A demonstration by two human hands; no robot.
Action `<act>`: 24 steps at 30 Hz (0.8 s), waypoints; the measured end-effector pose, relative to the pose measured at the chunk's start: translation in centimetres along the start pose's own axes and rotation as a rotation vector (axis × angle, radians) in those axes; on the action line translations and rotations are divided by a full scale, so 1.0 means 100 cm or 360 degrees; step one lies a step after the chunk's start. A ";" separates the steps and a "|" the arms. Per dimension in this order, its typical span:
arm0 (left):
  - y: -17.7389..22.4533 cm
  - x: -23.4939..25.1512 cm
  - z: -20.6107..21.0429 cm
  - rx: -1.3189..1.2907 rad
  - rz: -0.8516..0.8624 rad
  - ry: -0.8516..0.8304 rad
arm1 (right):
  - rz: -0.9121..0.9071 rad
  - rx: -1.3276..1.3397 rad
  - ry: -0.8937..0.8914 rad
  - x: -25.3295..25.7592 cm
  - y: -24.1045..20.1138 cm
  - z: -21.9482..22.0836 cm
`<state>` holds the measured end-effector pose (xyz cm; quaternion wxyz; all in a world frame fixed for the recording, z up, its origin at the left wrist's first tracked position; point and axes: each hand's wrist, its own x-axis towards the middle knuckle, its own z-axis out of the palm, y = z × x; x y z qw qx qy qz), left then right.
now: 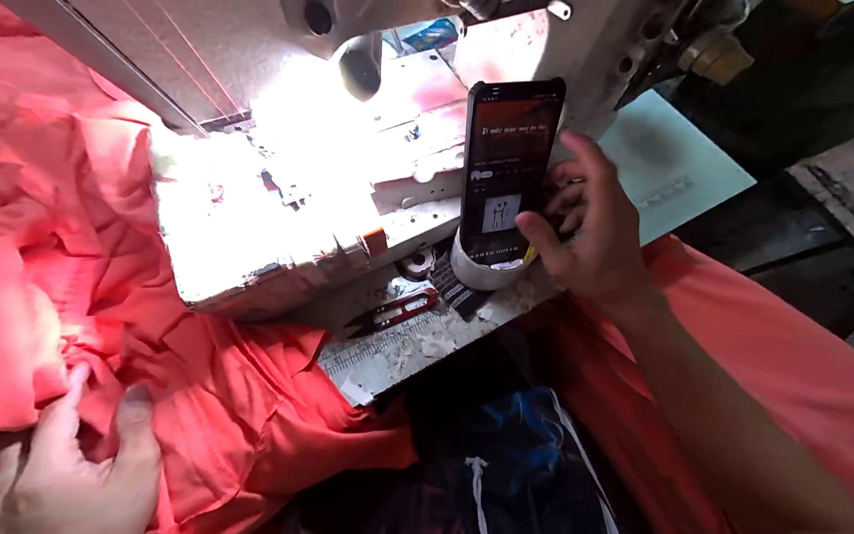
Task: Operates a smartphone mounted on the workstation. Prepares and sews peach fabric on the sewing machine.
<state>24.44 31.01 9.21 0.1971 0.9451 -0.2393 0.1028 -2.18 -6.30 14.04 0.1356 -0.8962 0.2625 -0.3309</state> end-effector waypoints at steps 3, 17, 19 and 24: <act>-0.001 0.001 0.001 -0.0015 0.0000 0.0001 | -0.0107 -0.0097 -0.0014 -0.002 -0.002 0.000; 0.001 0.001 0.001 -0.0027 -0.0067 -0.0010 | -0.0152 -0.0025 0.0107 0.008 0.006 0.002; 0.001 0.002 0.001 -0.0022 -0.0057 -0.0027 | -0.0271 0.0094 0.0213 0.007 0.011 0.005; 0.000 0.002 0.002 -0.0027 -0.0055 -0.0005 | -0.0239 0.0495 0.0516 -0.004 0.020 0.020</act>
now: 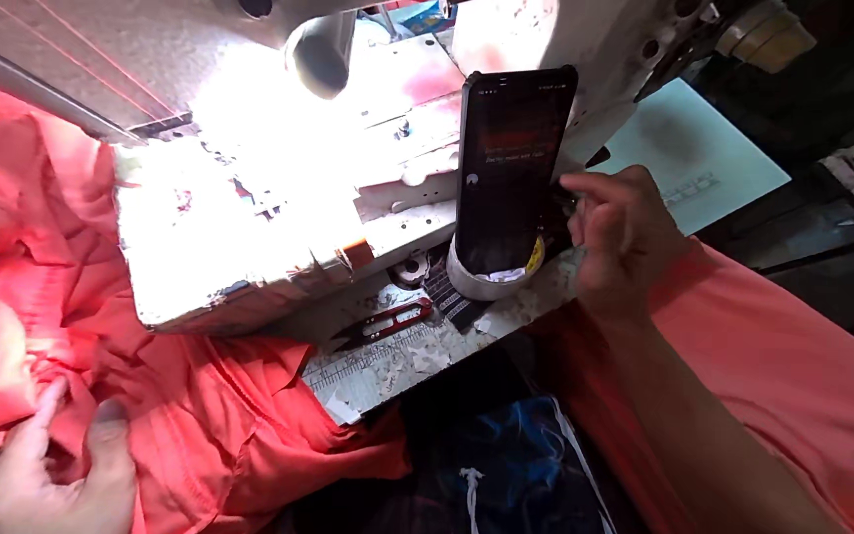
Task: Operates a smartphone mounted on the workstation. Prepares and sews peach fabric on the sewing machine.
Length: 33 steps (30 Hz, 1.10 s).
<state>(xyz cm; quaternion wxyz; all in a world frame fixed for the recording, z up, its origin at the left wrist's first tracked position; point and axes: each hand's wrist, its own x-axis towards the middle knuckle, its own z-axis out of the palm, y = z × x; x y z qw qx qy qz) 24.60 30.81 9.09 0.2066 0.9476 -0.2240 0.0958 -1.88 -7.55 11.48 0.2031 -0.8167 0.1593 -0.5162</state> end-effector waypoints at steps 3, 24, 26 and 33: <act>0.003 0.002 -0.001 0.0062 -0.0025 -0.0030 | 0.0092 -0.0028 0.0008 -0.016 0.010 0.012; 0.001 0.001 -0.001 0.0090 -0.0044 -0.0050 | 0.0003 0.0028 -0.0077 -0.019 0.013 0.017; 0.002 0.001 -0.002 0.0071 -0.0043 -0.0051 | 0.0016 0.0048 -0.0109 -0.017 0.013 0.018; 0.003 0.000 -0.002 0.0020 -0.0028 -0.0028 | 0.0002 0.0088 -0.0153 -0.017 0.012 0.018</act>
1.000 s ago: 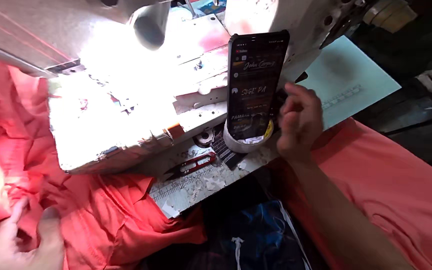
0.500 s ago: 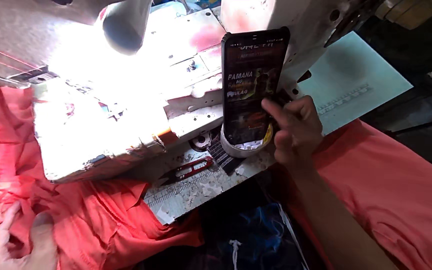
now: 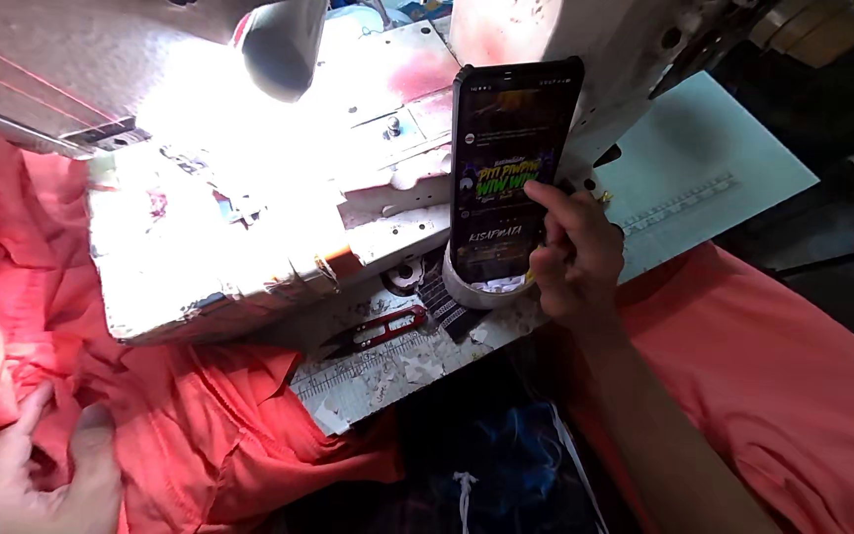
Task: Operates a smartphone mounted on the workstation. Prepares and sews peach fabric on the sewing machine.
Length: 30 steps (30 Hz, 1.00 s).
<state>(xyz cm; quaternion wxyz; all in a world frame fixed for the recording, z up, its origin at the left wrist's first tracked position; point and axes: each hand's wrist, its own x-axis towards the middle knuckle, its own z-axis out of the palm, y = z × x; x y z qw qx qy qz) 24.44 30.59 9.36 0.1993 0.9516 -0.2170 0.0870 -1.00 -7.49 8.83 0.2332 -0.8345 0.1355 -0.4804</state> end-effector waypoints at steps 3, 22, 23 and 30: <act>-0.001 0.000 0.000 -0.0034 -0.0001 0.0002 | -0.0100 -0.0041 0.0102 -0.005 0.000 -0.001; -0.001 -0.001 0.001 -0.0034 -0.0048 -0.0020 | -0.0197 -0.0083 0.0237 -0.008 0.001 -0.002; -0.002 -0.001 0.001 -0.0034 -0.0068 -0.0032 | -0.0199 -0.0082 0.0240 -0.008 0.001 -0.002; -0.007 -0.001 0.001 -0.0040 -0.0035 -0.0066 | -0.0209 -0.0132 0.0229 -0.008 0.001 -0.003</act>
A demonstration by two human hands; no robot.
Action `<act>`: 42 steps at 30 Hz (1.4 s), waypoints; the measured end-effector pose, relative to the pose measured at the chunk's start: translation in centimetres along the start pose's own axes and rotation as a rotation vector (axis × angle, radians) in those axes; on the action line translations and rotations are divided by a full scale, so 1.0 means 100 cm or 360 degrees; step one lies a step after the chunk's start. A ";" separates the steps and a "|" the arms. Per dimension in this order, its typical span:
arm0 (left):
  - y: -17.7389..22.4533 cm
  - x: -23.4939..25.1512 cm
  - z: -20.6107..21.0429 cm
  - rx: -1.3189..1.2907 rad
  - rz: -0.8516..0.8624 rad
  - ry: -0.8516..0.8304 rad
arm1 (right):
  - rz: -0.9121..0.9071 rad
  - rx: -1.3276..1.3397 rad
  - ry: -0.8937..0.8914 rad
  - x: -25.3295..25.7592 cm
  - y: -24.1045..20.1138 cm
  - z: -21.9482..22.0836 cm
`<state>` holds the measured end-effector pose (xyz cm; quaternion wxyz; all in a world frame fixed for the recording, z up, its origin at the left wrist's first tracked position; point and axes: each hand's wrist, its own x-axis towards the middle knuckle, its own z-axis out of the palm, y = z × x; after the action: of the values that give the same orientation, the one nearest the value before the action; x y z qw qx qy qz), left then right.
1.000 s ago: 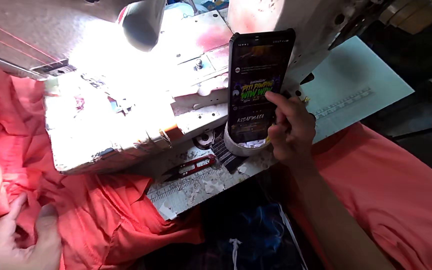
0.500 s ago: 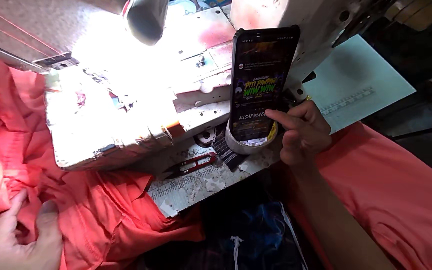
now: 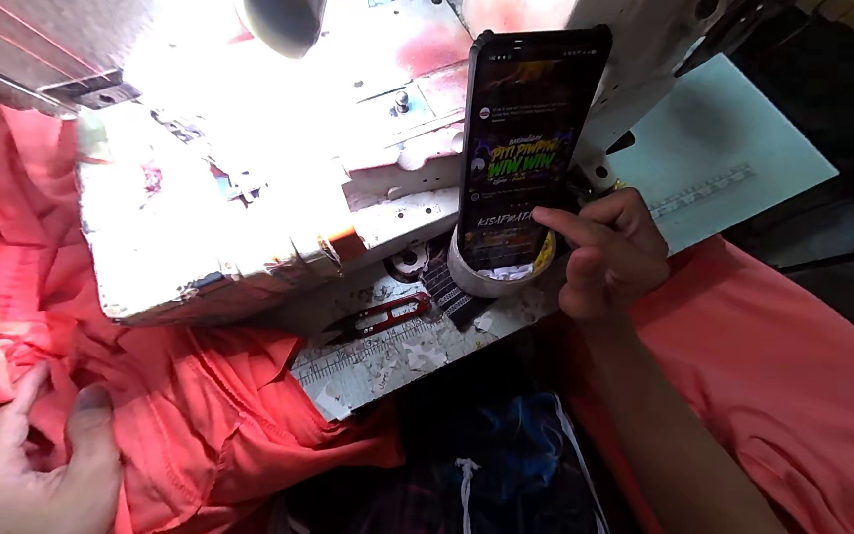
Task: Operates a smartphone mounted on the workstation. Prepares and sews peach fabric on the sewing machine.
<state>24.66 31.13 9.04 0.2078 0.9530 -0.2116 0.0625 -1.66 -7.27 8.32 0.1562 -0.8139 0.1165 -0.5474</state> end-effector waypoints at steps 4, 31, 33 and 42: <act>-0.005 0.001 0.003 0.0000 -0.0051 -0.0004 | 0.0019 -0.0207 -0.0043 0.002 -0.004 -0.001; -0.005 0.000 0.001 0.0084 -0.0019 0.0050 | -0.0048 -0.0242 -0.0073 0.001 0.003 0.005; -0.006 0.000 0.001 0.0098 0.0000 0.0057 | -0.0040 -0.0310 -0.0122 0.002 0.001 0.005; 0.002 0.046 -0.066 -0.1286 -0.0995 0.0069 | 0.0164 -0.0186 -0.0087 -0.023 0.012 -0.014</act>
<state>28.53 32.00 16.08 0.5727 0.8128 0.0806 -0.0699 -3.86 -7.69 6.39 0.1395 -0.8292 0.1855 -0.5085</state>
